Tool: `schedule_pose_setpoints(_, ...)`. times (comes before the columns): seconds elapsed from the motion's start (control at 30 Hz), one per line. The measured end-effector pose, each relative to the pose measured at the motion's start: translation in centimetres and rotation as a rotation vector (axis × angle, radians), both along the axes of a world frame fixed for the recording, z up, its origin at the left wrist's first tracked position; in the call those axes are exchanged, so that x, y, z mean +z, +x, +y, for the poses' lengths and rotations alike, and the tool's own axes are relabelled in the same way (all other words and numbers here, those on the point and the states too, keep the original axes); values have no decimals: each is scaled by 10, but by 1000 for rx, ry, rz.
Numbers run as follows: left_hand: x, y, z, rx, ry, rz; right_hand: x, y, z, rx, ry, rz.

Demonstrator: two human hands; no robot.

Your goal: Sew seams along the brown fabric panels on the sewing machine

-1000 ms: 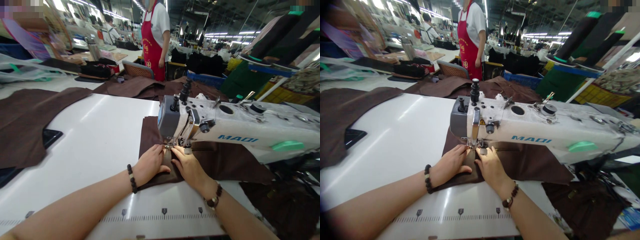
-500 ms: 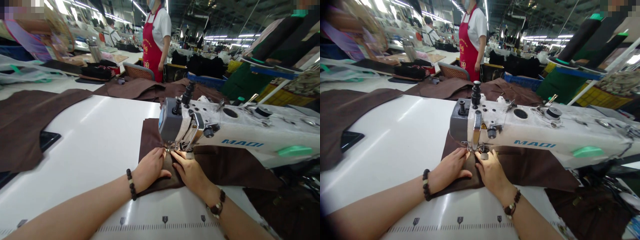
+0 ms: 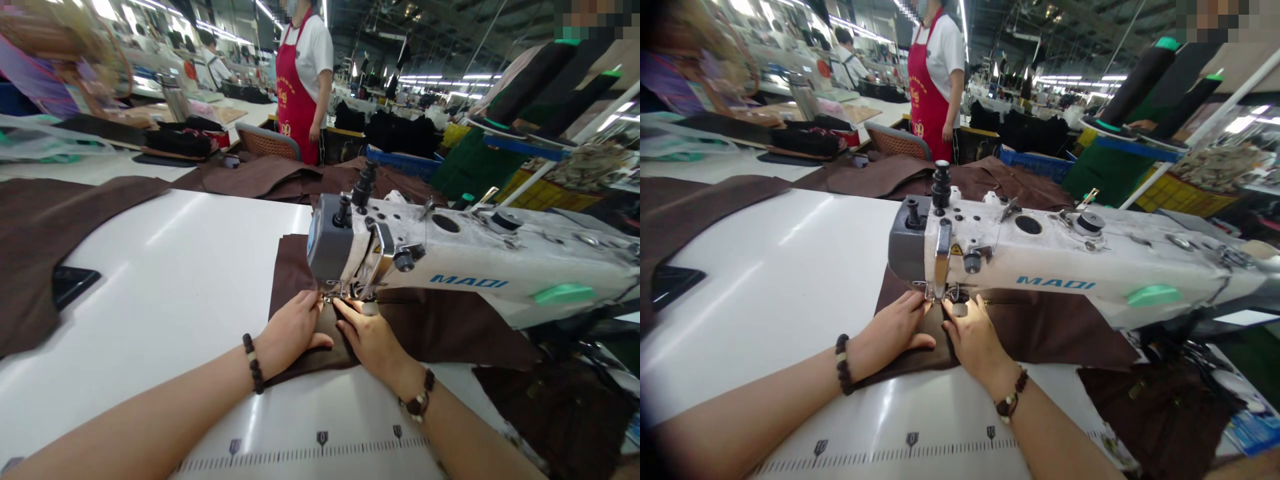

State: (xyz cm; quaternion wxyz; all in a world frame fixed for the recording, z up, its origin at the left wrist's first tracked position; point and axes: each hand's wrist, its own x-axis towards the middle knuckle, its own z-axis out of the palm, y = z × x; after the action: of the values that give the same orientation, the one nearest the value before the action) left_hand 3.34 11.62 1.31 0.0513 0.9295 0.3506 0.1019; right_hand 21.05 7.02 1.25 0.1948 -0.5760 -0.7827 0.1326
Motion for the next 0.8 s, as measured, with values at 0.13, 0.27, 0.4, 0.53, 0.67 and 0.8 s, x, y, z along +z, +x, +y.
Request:
schedule_pose_setpoints(0.13, -3, -1, 2, -1, 22, -29, 1, 0, 1, -9, -2, -42)
schedule_pose_setpoints(0.27, -1, -1, 3, -5, 22, -7, 0, 1, 3, -4, -12, -62)
schedule_pose_setpoints(0.4, 2, 0, 5, 12, -36, 37, -4, 1, 3, -15, 4, -87)
schedule_pose_setpoints(0.53, 4, 1, 6, 31, -86, 54, -5, -1, 3, -19, 39, -115)
schedule_pose_setpoints(0.67, 4, 1, 5, 17, -66, 43, -4, -1, 3, -21, 45, -128)
schedule_pose_setpoints(0.8, 3, 1, 4, 0, 14, 42, -3, 1, 4, -11, 68, -129)
